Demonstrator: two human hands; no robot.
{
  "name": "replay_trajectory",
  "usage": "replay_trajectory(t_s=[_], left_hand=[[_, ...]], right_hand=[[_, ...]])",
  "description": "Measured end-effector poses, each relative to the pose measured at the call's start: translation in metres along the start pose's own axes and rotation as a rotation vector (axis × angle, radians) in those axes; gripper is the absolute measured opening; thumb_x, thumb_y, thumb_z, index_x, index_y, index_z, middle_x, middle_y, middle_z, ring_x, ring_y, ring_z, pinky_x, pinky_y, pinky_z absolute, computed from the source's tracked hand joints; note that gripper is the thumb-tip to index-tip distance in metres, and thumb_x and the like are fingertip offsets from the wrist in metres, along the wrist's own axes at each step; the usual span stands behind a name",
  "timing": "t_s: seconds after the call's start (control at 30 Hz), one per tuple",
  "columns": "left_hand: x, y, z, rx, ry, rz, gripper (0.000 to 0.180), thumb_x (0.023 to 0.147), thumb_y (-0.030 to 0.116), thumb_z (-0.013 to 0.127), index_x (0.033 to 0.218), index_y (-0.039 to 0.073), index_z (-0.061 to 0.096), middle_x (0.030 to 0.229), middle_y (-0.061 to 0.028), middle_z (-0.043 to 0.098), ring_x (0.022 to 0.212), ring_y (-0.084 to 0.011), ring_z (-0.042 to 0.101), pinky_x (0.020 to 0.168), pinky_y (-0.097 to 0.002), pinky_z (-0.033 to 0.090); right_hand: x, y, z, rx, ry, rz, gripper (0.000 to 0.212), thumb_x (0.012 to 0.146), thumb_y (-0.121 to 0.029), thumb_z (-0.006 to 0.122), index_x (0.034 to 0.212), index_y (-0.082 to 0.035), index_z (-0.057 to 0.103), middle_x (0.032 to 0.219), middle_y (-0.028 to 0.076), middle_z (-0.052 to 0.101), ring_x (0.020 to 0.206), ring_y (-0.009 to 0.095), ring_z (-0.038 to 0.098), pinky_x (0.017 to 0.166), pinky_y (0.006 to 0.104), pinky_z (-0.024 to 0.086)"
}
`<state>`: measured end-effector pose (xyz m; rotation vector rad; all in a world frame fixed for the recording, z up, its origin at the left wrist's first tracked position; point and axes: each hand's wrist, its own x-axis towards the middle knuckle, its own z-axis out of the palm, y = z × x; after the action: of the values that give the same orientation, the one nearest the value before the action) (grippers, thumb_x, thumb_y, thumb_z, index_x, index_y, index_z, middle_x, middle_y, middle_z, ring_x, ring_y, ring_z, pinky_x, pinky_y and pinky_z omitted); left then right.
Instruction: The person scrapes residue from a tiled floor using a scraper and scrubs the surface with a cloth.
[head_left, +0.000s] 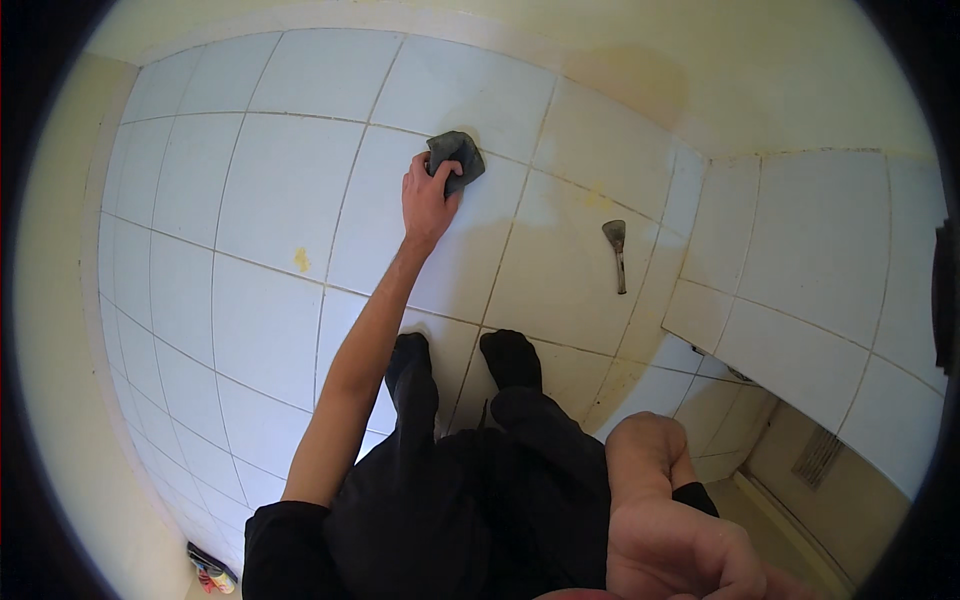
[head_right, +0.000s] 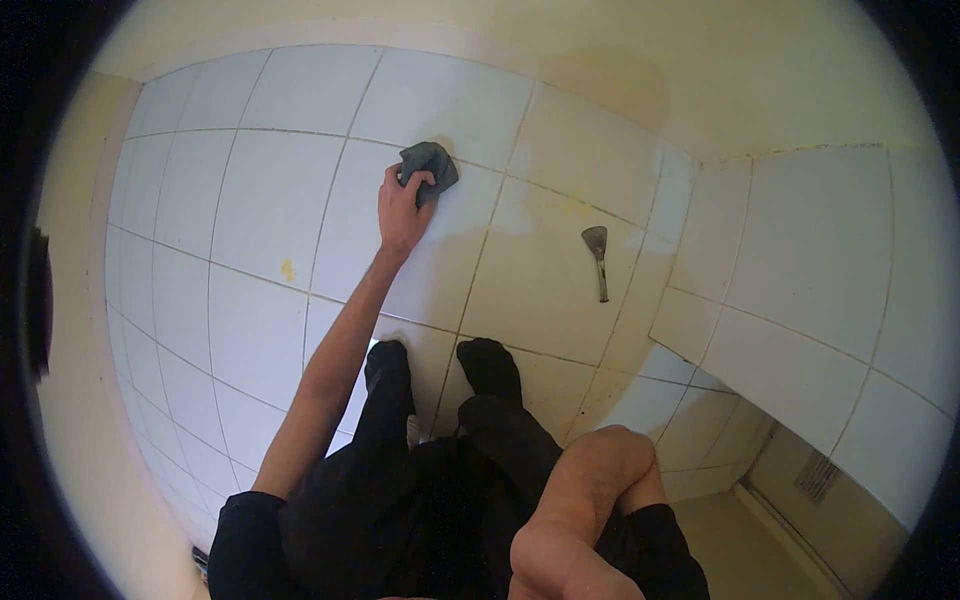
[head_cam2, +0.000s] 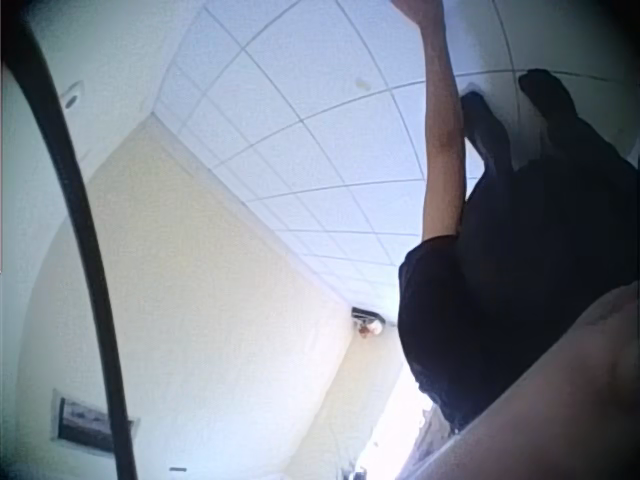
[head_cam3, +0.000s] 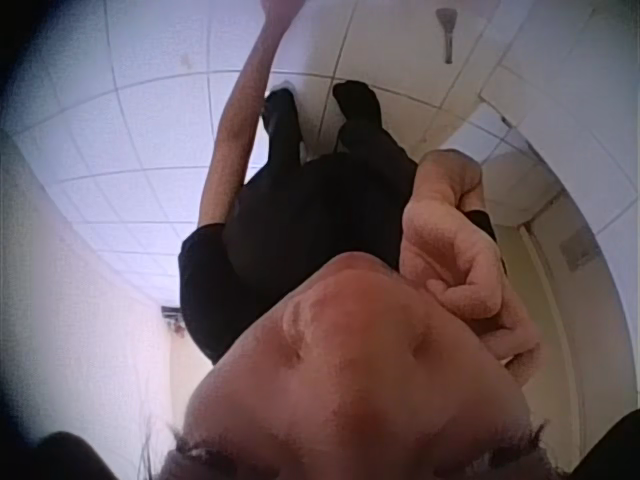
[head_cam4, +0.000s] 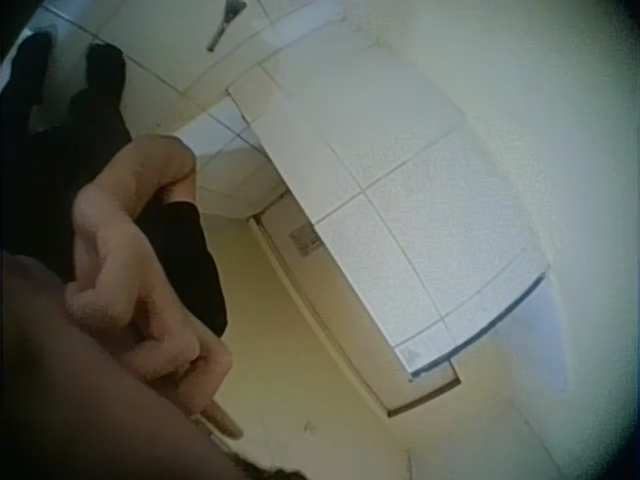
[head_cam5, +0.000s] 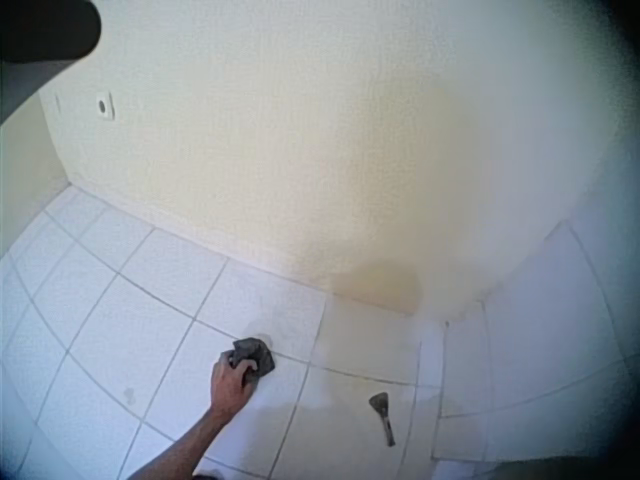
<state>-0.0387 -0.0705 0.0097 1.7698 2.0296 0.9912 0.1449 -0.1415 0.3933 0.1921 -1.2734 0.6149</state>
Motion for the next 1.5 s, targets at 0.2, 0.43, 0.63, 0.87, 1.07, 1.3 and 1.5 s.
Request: replay_trajectory(t_s=[0.2, 0.43, 0.63, 0.87, 1.07, 1.3, 1.5], left_hand=[[-0.006, -0.006, -0.008, 0.019, -0.008, -0.032, 0.041, 0.07, 0.002, 0.073, 0.105, 0.02, 0.062, 0.122, -0.0163, 0.052, 0.11, -0.0376, 0.054, 0.09, -0.046, 0.043], [-0.005, -0.011, -0.001, 0.013, 0.0, -0.013, 0.04, 0.071, 0.004, 0.074, 0.105, 0.022, 0.063, 0.124, -0.0177, 0.052, 0.107, -0.039, 0.054, 0.088, -0.0465, 0.045], [0.001, -0.002, 0.006, -0.009, -0.017, -0.013, 0.041, 0.071, 0.002, 0.073, 0.105, 0.022, 0.064, 0.123, -0.0185, 0.053, 0.107, -0.0398, 0.054, 0.087, -0.0465, 0.045], [0.0, 0.001, 0.007, -0.024, -0.006, 0.027, 0.041, 0.07, 0.001, 0.07, 0.106, 0.019, 0.063, 0.123, -0.019, 0.053, 0.11, -0.0397, 0.053, 0.088, -0.0469, 0.044], [-0.001, 0.0, 0.005, -0.02, -0.007, -0.022, 0.039, 0.072, 0.001, 0.068, 0.106, 0.02, 0.063, 0.121, -0.0185, 0.051, 0.111, -0.04, 0.053, 0.09, -0.0468, 0.044], [0.0, 0.001, 0.008, -0.01, -0.023, 0.009, 0.04, 0.072, 0.0, 0.067, 0.107, 0.019, 0.062, 0.119, -0.0182, 0.05, 0.111, -0.04, 0.053, 0.091, -0.047, 0.044], [0.0, 0.003, 0.008, -0.012, -0.016, 0.001, 0.04, 0.073, 0.0, 0.066, 0.107, 0.02, 0.063, 0.118, -0.0179, 0.05, 0.111, -0.04, 0.053, 0.091, -0.0467, 0.044]], right_hand=[[-0.003, 0.006, -0.022, 0.044, 0.124, -0.238, 0.038, 0.093, -0.02, 0.061, 0.128, -0.011, 0.049, 0.122, 0.002, 0.046, 0.098, 0.015, 0.049, 0.064, 0.0274, 0.041], [-0.094, 0.018, -0.165, -1.322, -0.384, 0.915, 0.022, 0.098, -0.015, 0.056, 0.11, 0.001, 0.066, 0.1, 0.014, 0.066, 0.084, 0.025, 0.059, 0.073, 0.0362, 0.048], [-0.274, -0.01, -0.287, -1.634, -0.574, 1.364, 0.022, 0.093, -0.023, 0.066, 0.103, -0.003, 0.062, 0.098, 0.012, 0.06, 0.094, 0.032, 0.06, 0.08, 0.0443, 0.05], [-0.314, -0.017, -0.287, -1.645, -0.432, 1.402, 0.024, 0.094, -0.023, 0.064, 0.105, -0.002, 0.06, 0.102, 0.014, 0.059, 0.095, 0.034, 0.061, 0.081, 0.045, 0.051], [-0.297, -0.057, -0.284, -1.584, -0.397, 1.567, 0.029, 0.099, -0.024, 0.056, 0.115, -0.001, 0.062, 0.103, 0.018, 0.063, 0.093, 0.04, 0.063, 0.079, 0.0471, 0.052], [-0.276, -0.021, -0.302, -1.753, -0.481, 1.657, 0.025, 0.099, -0.018, 0.052, 0.101, 0.002, 0.067, 0.087, 0.026, 0.069, 0.086, 0.045, 0.067, 0.075, 0.0511, 0.053], [-0.257, 0.008, -0.31, -1.805, -0.56, 1.744, 0.017, 0.089, -0.007, 0.054, 0.088, 0.005, 0.067, 0.089, 0.027, 0.069, 0.088, 0.044, 0.068, 0.077, 0.0501, 0.055]])
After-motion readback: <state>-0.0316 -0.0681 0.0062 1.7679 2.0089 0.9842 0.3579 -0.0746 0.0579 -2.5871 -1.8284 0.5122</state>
